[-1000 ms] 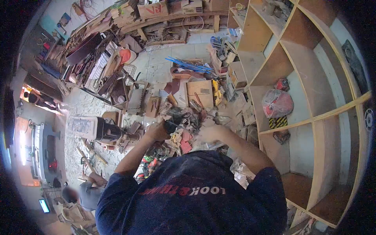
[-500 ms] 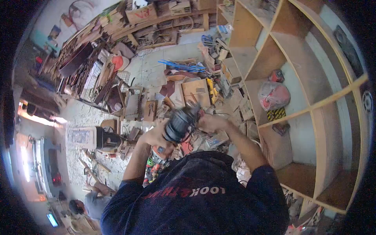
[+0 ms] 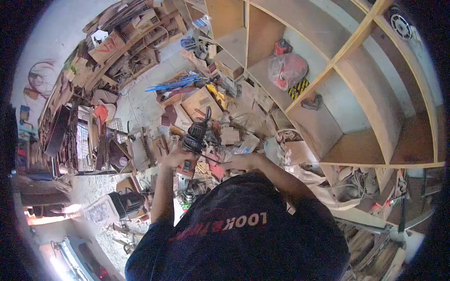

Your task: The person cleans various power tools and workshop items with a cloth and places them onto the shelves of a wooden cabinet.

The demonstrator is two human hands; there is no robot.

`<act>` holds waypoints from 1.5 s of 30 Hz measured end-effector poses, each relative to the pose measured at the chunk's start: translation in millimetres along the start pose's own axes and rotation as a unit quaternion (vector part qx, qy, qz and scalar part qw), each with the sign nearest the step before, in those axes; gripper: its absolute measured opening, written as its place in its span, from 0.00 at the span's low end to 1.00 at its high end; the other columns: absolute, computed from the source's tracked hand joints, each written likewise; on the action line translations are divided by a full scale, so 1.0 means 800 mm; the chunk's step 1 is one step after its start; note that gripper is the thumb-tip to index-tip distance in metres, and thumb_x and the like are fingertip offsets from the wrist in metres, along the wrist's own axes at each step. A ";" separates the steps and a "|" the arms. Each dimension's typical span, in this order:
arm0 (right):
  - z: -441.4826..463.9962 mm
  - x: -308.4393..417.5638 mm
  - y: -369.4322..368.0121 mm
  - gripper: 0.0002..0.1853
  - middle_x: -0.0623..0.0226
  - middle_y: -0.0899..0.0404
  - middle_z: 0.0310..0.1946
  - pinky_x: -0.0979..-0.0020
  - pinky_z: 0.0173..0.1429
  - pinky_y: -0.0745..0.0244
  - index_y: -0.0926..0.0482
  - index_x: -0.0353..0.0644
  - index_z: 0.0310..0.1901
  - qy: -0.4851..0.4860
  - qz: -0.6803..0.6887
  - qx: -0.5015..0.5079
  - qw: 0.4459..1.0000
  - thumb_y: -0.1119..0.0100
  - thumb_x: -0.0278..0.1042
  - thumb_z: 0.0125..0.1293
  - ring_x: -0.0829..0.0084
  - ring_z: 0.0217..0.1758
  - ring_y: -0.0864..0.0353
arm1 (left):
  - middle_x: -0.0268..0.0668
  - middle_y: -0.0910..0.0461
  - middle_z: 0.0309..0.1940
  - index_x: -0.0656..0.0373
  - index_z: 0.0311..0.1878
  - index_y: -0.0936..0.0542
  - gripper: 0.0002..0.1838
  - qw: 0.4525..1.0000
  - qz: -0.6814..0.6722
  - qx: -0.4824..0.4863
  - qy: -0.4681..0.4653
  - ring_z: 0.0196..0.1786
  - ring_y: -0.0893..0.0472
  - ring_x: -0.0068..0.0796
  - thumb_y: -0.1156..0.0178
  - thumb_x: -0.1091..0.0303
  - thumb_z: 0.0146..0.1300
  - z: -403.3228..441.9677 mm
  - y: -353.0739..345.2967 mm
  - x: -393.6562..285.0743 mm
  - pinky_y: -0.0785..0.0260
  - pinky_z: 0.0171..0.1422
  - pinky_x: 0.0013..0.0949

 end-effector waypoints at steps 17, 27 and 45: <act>-0.027 0.006 -0.039 0.20 0.59 0.20 0.27 0.60 0.45 0.26 0.20 0.37 0.35 0.303 -0.142 -0.166 0.928 0.54 0.46 0.70 0.61 0.34 0.21 | 0.51 0.18 0.41 0.67 0.43 0.23 0.33 0.893 0.435 -0.074 0.089 0.45 0.17 0.46 0.28 0.49 0.40 0.069 -0.052 0.093 0.24 0.49 0.42; -0.040 -0.076 0.082 0.23 0.64 0.18 0.35 0.65 0.44 0.24 0.19 0.40 0.46 0.199 -0.034 -0.242 0.949 0.46 0.55 0.67 0.68 0.35 0.21 | 0.42 0.18 0.40 0.64 0.57 0.29 0.43 0.929 0.213 0.301 -0.019 0.40 0.19 0.35 0.24 0.65 0.32 0.038 -0.129 -0.123 0.26 0.49 0.36; -0.086 -0.189 0.088 0.20 0.58 0.17 0.35 0.62 0.47 0.26 0.19 0.38 0.43 0.232 -0.107 -0.263 0.930 0.49 0.49 0.69 0.62 0.39 0.19 | 0.37 0.17 0.41 0.63 0.58 0.26 0.41 0.928 0.250 0.273 0.049 0.41 0.19 0.30 0.23 0.62 0.36 0.121 -0.167 -0.174 0.25 0.50 0.39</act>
Point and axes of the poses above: each hand's wrist, its own z-axis towards the middle knuckle, its own y-axis out of the back of the hand, x = y × z, the point moved 1 cm from there along z, towards the middle knuckle
